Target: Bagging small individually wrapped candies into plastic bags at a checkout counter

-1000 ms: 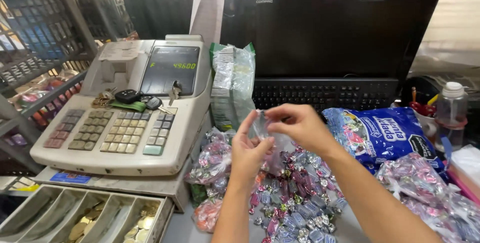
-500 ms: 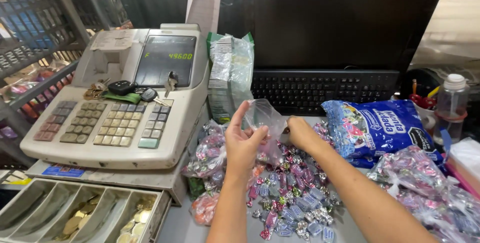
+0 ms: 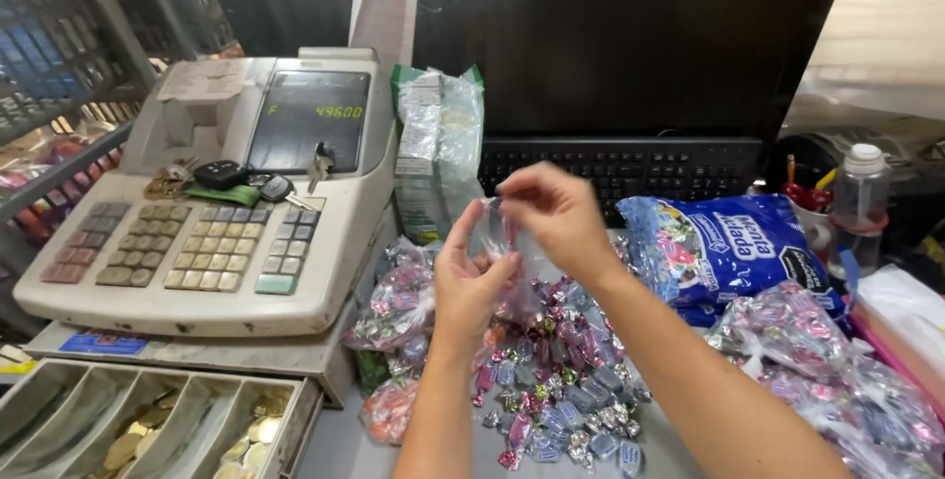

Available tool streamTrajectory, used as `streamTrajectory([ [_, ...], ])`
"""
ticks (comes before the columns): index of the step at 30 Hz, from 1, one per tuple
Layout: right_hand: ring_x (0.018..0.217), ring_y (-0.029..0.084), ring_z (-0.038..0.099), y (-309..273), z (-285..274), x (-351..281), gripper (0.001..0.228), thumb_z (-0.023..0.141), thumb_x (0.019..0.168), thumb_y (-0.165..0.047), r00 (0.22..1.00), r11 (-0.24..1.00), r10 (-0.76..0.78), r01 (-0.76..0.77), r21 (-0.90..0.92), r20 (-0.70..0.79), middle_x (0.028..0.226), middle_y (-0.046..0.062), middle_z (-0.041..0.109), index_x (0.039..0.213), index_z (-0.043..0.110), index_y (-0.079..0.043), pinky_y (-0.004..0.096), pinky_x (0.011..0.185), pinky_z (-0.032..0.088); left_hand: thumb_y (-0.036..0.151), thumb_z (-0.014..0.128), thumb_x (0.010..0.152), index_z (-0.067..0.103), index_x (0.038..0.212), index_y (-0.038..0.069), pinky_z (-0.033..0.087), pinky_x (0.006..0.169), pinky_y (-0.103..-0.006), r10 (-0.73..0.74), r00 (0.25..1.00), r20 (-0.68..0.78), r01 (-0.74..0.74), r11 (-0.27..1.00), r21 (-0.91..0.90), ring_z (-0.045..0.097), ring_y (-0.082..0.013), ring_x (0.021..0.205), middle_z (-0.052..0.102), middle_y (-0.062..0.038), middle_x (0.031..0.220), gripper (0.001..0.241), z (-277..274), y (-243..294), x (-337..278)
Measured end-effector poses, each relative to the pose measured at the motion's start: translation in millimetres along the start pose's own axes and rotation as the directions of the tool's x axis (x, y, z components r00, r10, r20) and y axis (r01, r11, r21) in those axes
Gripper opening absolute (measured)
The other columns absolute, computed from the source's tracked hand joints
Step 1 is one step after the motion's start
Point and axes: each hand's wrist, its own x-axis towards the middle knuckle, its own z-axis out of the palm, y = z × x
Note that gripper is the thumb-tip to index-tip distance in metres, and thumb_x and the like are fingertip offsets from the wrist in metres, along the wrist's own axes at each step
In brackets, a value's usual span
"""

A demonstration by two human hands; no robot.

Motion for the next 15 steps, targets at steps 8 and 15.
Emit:
streamTrajectory([
  [8, 0.121, 0.044, 0.063, 20.6, -31.5, -31.3, 0.045, 0.079, 0.079, -0.01, 0.881, 0.65, 0.374, -0.026, -0.759, 0.29, 0.119, 0.027, 0.071, 0.121, 0.071, 0.002, 0.051, 0.11, 0.047, -0.015, 0.072, 0.079, 0.042, 0.157, 0.012, 0.063, 0.052, -0.0215, 0.032, 0.99, -0.14, -0.031, 0.999, 0.01, 0.071, -0.0135, 0.065, 0.058, -0.02, 0.146, 0.088, 0.0, 14.1, -0.7],
  [15, 0.105, 0.031, 0.075, 68.3, -44.3, -44.3, 0.016, 0.078, 0.079, -0.008, 0.683, 0.446, 0.68, -0.099, -0.889, 0.265, 0.095, 0.008, 0.082, 0.092, 0.084, -0.016, 0.041, 0.097, 0.055, -0.013, 0.068, 0.086, 0.036, 0.16, 0.014, 0.064, 0.057, -0.0212, 0.094, 0.974, -0.208, -0.087, 0.995, 0.041, 0.071, -0.0155, 0.068, 0.071, -0.019, 0.105, 0.085, -5.1, 14.7, -0.3],
])
